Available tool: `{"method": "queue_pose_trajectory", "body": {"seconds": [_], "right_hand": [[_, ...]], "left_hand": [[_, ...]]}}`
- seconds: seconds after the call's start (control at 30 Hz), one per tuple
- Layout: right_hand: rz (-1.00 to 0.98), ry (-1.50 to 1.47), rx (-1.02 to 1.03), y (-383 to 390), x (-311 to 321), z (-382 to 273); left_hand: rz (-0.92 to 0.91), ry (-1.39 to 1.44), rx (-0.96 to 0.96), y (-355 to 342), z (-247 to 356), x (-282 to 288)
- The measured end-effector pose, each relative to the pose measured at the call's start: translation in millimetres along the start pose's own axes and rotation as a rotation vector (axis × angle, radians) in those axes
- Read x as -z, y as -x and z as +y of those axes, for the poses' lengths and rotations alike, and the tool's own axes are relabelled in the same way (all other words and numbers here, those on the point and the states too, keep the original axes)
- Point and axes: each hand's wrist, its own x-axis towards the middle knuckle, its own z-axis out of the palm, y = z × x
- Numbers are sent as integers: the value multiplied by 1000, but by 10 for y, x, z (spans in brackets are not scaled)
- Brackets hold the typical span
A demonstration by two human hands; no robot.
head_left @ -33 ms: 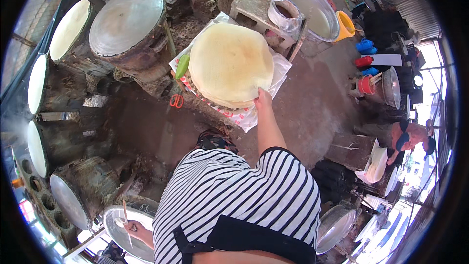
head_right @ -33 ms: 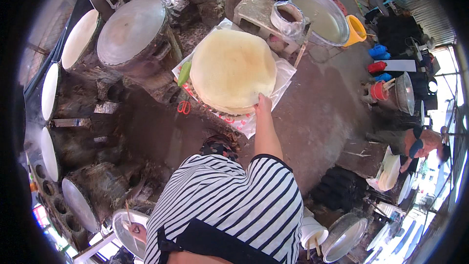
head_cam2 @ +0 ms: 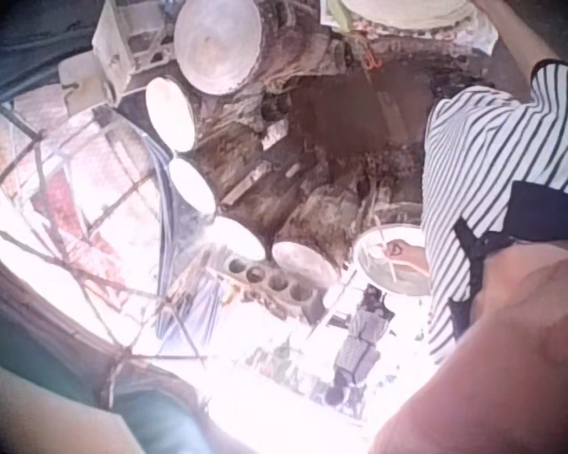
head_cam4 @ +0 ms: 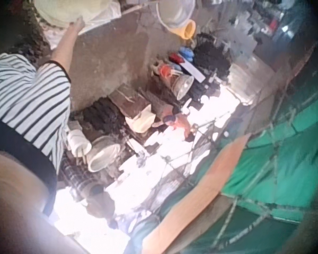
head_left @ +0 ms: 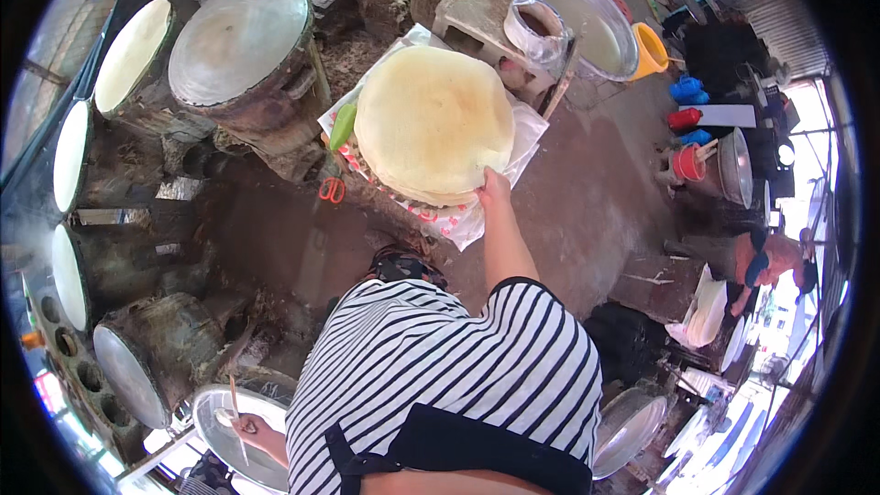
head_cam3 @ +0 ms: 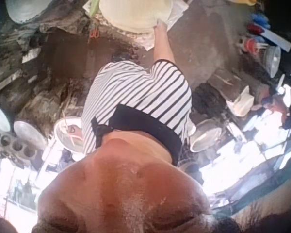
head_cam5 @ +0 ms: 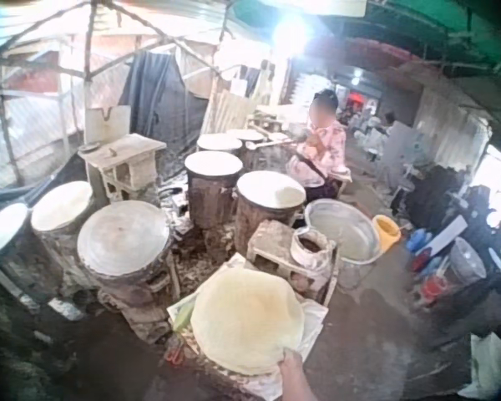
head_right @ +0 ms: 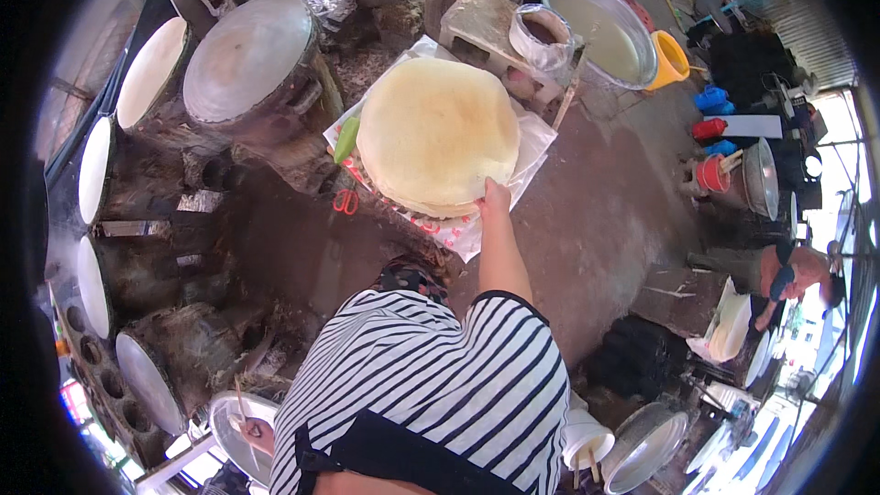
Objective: The person ladles batter onto hot round griddles, spreads it into thin circles, and removes cooked crepes to a stack. They repeat this cycle across multiple griddles, using a ladle and a wooden spreader.
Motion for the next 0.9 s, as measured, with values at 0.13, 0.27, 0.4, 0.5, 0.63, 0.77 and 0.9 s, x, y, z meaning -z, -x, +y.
{"method": "queue_pose_trajectory", "body": {"seconds": [0.13,0.27,0.4,0.5,0.63,0.77,0.9], "right_hand": [[-5,777,-8,24,105,-142],[98,1214,425,611,-113,-785],[-406,881,384,67,-975,-369],[-1174,977,490,792,-2588,769],[-1967,1325,53,2966,-3259,2536],[-2421,1779,-485,4902,-2419,3513],[-2076,2354,-1349,5866,-1996,3698]], "left_hand": [[86,462,49,-108,-628,223],[676,1498,450,-264,-993,188],[403,1817,448,32,-954,201],[572,1726,457,400,-970,166],[572,1481,582,601,-1007,60],[762,1549,744,296,-1201,-177],[876,1589,711,223,-1201,-81]]}}
